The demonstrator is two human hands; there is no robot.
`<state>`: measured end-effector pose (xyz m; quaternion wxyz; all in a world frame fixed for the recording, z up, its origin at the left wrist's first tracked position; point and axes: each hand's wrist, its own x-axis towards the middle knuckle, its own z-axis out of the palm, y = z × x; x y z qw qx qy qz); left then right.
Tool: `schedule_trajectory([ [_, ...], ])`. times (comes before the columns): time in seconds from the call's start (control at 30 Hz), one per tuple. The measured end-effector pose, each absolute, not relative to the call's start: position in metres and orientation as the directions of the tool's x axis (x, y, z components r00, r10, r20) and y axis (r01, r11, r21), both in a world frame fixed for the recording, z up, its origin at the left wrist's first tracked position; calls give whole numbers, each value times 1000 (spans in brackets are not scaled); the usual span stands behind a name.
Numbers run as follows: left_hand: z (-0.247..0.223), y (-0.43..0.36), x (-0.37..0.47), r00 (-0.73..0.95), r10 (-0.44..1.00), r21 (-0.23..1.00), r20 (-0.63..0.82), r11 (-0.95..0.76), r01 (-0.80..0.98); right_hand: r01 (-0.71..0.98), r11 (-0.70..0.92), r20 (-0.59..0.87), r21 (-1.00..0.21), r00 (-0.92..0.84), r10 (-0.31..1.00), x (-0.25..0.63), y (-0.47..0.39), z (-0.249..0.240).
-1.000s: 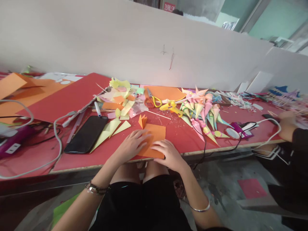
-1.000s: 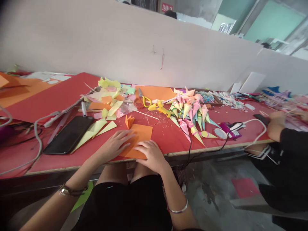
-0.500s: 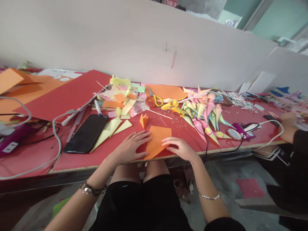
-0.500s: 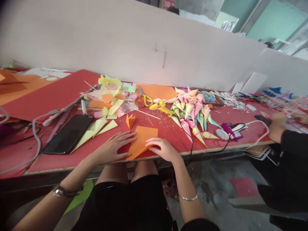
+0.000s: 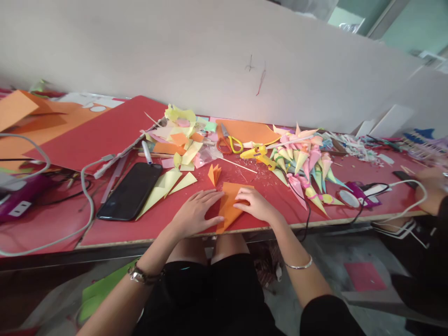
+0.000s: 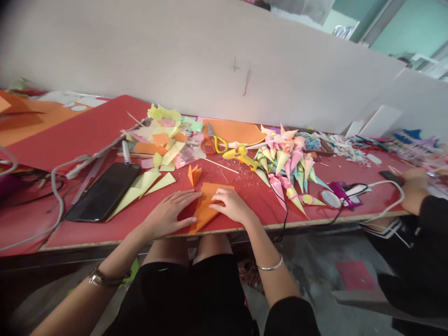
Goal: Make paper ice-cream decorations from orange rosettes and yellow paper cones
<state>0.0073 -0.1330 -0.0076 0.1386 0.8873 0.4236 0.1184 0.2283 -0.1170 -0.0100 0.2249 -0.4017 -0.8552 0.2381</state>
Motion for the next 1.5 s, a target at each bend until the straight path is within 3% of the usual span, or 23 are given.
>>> schedule_trajectory([
  [0.37, -8, -136, 9, 603, 793, 302, 84, -597, 743, 684, 496, 250, -535, -432, 867, 214, -118, -17],
  [0.7, -11, -139, 15, 570, 814, 313, 112, -573, 757, 779, 497, 251, -381, -430, 867, 208, -118, -17],
  [1.27, -19, -140, 19, 544, 829, 256, 128, -557, 790, 823, 434, 225, -367, -373, 900, 201, -119, -15],
  [1.5, -22, -141, 17, 546, 826, 260, 138, -562, 785, 895, 371, 236, -247, -315, 919, 200, -121, -17],
])
